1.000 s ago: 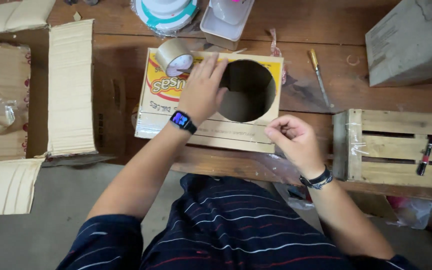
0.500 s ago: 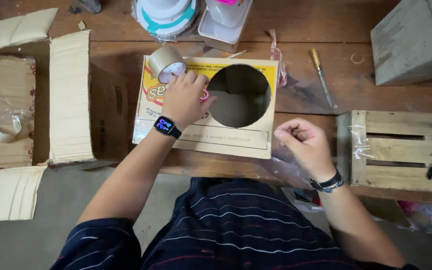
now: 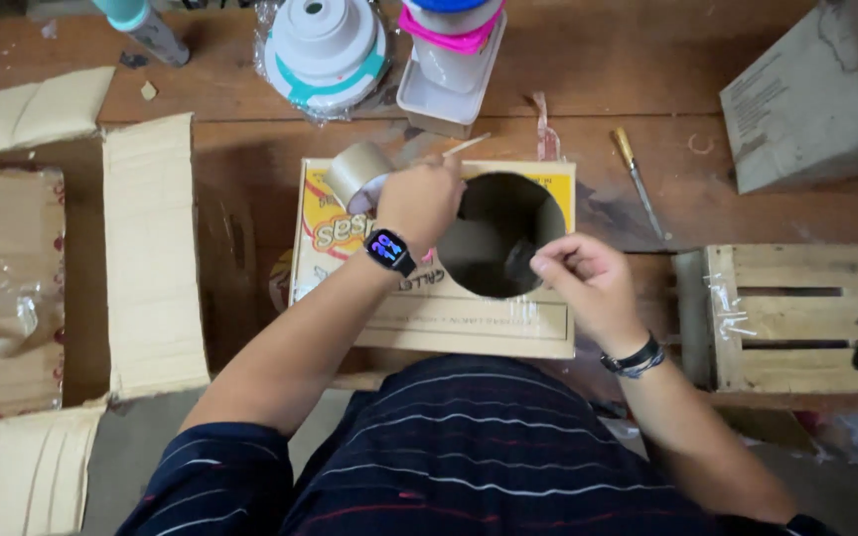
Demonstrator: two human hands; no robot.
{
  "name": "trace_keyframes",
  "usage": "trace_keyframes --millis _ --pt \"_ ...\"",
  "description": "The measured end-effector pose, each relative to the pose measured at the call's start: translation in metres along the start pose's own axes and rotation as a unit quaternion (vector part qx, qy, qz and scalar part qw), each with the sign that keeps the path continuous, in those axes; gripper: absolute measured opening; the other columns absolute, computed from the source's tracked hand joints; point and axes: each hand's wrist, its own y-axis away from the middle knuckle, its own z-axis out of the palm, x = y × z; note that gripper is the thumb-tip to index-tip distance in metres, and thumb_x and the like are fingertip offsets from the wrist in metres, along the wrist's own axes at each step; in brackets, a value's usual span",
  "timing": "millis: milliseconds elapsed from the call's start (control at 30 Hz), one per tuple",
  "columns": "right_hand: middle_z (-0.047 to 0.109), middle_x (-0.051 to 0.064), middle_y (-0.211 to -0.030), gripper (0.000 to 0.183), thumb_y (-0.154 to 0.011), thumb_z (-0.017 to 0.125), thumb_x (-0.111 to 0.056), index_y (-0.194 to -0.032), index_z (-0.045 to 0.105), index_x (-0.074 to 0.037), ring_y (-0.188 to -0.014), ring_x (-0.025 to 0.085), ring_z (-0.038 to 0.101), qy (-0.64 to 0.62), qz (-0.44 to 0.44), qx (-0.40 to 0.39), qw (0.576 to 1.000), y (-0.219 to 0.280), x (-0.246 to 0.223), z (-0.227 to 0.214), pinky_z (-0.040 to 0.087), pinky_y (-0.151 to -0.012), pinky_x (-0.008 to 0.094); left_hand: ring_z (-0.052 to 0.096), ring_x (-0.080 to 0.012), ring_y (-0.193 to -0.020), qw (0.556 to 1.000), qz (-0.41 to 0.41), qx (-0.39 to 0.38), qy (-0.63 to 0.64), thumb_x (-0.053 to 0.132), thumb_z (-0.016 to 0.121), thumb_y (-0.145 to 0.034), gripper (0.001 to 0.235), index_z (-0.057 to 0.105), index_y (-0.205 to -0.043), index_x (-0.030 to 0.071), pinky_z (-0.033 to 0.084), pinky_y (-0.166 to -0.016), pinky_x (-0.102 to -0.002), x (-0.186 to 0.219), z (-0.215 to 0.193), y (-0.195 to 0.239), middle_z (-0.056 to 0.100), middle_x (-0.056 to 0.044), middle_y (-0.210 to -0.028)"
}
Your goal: The person is reinforcing or smoothing the edges of a circular hole cut into a cardboard box by applying multiple small strips of packing tape around the circumference.
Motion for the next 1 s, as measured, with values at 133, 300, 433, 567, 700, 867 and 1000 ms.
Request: trace_keyframes --millis 133,300,433,567,700,867,1000 --pt "0.068 0.005 -0.073 0.012 -0.088 0.076 0.000 -0.100 0.075 -0.002 -0.068 0.010 0.064 0.014 0.008 -0.010 1.000 -0.007 -0.007 0.014 0.052 -0.068 0.025 0.073 -0.0265 -0.066 0.999 0.040 0.028 -0.017 0.034 0.063 -0.091 0.019 0.061 -0.099 0.017 0.059 -0.052 -0.040 -0.002 0.025 -0.012 0.066 -0.002 -0.086" --pt "0.070 0.007 -0.076 0.012 -0.084 0.081 0.001 -0.094 0.077 -0.004 -0.072 0.014 0.065 0.063 -0.046 -0.038 0.996 -0.007 0.006 0.018 0.052 -0.071 0.027 0.072 -0.0189 -0.074 0.989 0.091 0.120 -0.006 0.031 0.067 -0.095 0.019 0.061 -0.084 0.018 0.058 -0.051 -0.027 -0.001 0.018 -0.019 0.063 0.001 -0.082" --pt "0.070 0.007 -0.073 0.008 -0.083 0.082 -0.002 -0.089 0.077 -0.004 -0.063 0.017 0.063 0.102 -0.098 -0.056 0.988 -0.012 0.009 0.020 0.052 -0.064 0.028 0.071 -0.0186 -0.081 0.991 0.084 0.101 0.016 0.034 0.066 -0.096 0.018 0.061 -0.087 0.019 0.060 -0.059 -0.026 -0.005 0.026 -0.023 0.061 0.002 -0.086" --pt "0.071 0.005 -0.074 0.009 -0.084 0.083 -0.005 -0.090 0.077 -0.006 -0.063 0.017 0.063 0.126 -0.129 -0.063 0.982 -0.020 0.016 0.016 0.052 -0.062 0.029 0.073 -0.0244 -0.081 0.994 0.018 0.044 0.094 0.029 0.070 -0.091 0.016 0.061 -0.091 0.016 0.062 -0.062 -0.033 -0.006 0.017 -0.023 0.064 -0.001 -0.092" --pt "0.071 0.004 -0.074 0.009 -0.084 0.083 -0.005 -0.091 0.077 -0.006 -0.062 0.017 0.062 0.125 -0.138 -0.062 0.981 -0.022 0.015 0.014 0.052 -0.062 0.028 0.074 -0.0258 -0.075 0.995 -0.023 0.025 0.097 0.024 0.070 -0.088 0.013 0.060 -0.088 0.016 0.061 -0.058 -0.034 -0.003 0.009 -0.020 0.063 -0.002 -0.089" --pt "0.070 0.005 -0.074 0.006 -0.086 0.080 -0.003 -0.089 0.075 -0.006 -0.061 0.018 0.062 0.110 -0.144 -0.081 0.980 -0.023 0.009 0.013 0.051 -0.060 0.030 0.072 -0.0304 -0.067 0.993 0.000 0.041 0.108 0.040 0.070 -0.089 0.026 0.058 -0.084 0.017 0.059 -0.055 -0.043 -0.003 0.024 -0.036 0.061 -0.002 -0.080" --pt "0.067 0.005 -0.081 0.009 -0.090 0.076 -0.002 -0.087 0.068 -0.006 -0.065 0.013 0.055 0.145 -0.135 -0.113 0.974 -0.021 -0.006 0.013 0.043 -0.062 0.027 0.065 -0.0376 -0.061 0.993 0.046 0.037 0.099 0.048 0.072 -0.093 0.038 0.059 -0.090 0.012 0.049 -0.043 -0.052 0.005 0.038 -0.053 0.064 -0.008 -0.084"
